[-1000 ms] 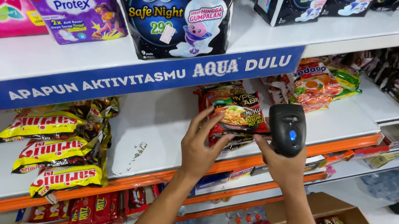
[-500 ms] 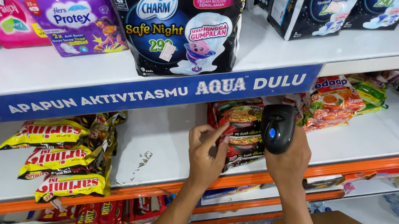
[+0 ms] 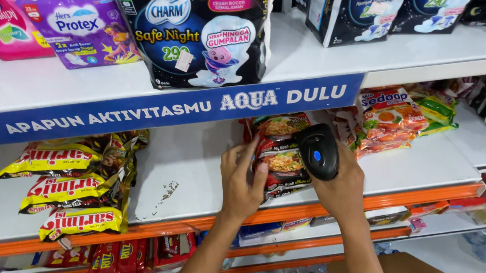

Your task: The person picks packets of instant noodles from a cardboard box, scans them with a handheld barcode scanner, and stacks them onto store shelves by hand.

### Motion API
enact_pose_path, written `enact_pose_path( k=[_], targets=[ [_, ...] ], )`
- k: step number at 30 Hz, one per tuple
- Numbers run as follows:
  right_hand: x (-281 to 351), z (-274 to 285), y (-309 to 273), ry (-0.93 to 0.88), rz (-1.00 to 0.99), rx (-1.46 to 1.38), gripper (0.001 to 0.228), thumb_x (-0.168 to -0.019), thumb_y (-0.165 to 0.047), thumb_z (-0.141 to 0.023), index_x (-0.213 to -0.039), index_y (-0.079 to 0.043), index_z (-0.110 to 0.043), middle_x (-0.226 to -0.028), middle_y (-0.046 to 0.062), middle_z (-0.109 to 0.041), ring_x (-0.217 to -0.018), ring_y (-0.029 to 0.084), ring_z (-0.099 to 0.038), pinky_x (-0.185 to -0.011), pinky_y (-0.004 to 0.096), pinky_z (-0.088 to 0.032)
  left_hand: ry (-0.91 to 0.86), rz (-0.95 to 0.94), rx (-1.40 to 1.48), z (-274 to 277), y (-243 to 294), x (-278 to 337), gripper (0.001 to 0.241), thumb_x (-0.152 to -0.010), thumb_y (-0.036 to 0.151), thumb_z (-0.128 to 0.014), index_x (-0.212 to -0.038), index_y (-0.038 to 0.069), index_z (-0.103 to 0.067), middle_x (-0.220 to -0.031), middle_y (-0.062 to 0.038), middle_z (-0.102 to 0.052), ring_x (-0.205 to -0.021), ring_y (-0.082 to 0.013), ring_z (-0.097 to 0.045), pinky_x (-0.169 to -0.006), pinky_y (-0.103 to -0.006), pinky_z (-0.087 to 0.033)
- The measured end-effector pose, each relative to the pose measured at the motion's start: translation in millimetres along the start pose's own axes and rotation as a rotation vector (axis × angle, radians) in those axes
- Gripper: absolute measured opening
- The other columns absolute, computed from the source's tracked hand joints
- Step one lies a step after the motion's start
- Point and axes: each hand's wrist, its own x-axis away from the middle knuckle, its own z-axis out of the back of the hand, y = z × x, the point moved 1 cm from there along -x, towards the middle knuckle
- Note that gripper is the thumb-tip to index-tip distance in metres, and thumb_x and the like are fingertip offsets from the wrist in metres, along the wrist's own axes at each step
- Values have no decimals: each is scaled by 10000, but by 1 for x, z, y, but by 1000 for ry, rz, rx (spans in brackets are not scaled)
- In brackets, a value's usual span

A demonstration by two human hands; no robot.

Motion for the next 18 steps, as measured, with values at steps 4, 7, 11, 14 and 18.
enact_pose_path(
  k=[4,7,11,14,18],
  targets=[
    [13,17,-7,42,-1,46,517,-765,-17,-777,-1257,13,-621,-1227,250,-664,-1074,413,-675,-898,431,-555,188,-44,142,-2,-15,11,490,-1083,386,-477,-1364,12,-623,-1314,-175,-550,-1298,-301,-502,-1131,-480,-424],
    [37,35,-8,85,-105,49,493,-779,15,-765,-1250,43,-623,-1140,206,-678,-1030,398,-683,-879,416,-547,389,-86,242,-2,-15,37,405,-1081,391,-520,-1139,21,-675,-1232,-152,-582,-1227,-263,-543,-1049,-451,-518],
    [105,67,2,19,-245,-21,432,-761,-21,-776,-1168,15,-636,-1033,170,-672,-913,350,-688,-821,380,-545,284,-38,254,-11,20,124,364,-1053,357,-523,-1032,16,-645,-1180,-150,-609,-1126,-263,-572,-951,-403,-500],
    [165,83,7,-6,-317,-73,397,-788,-45,-766,-1164,1,-646,-1030,154,-695,-893,304,-698,-821,366,-551,-15,123,441,-46,49,188,238,-1019,239,-598,-1038,10,-660,-1153,-149,-668,-1052,-276,-647,-935,-396,-524],
    [256,105,27,-81,-792,-198,334,-830,-144,-826,-1109,-21,-692,-922,122,-748,-783,242,-691,-748,339,-563,-455,336,503,-95,75,269,189,-995,132,-655,-1139,9,-653,-1247,-163,-630,-1149,-329,-632,-961,-424,-538]
  ],
)
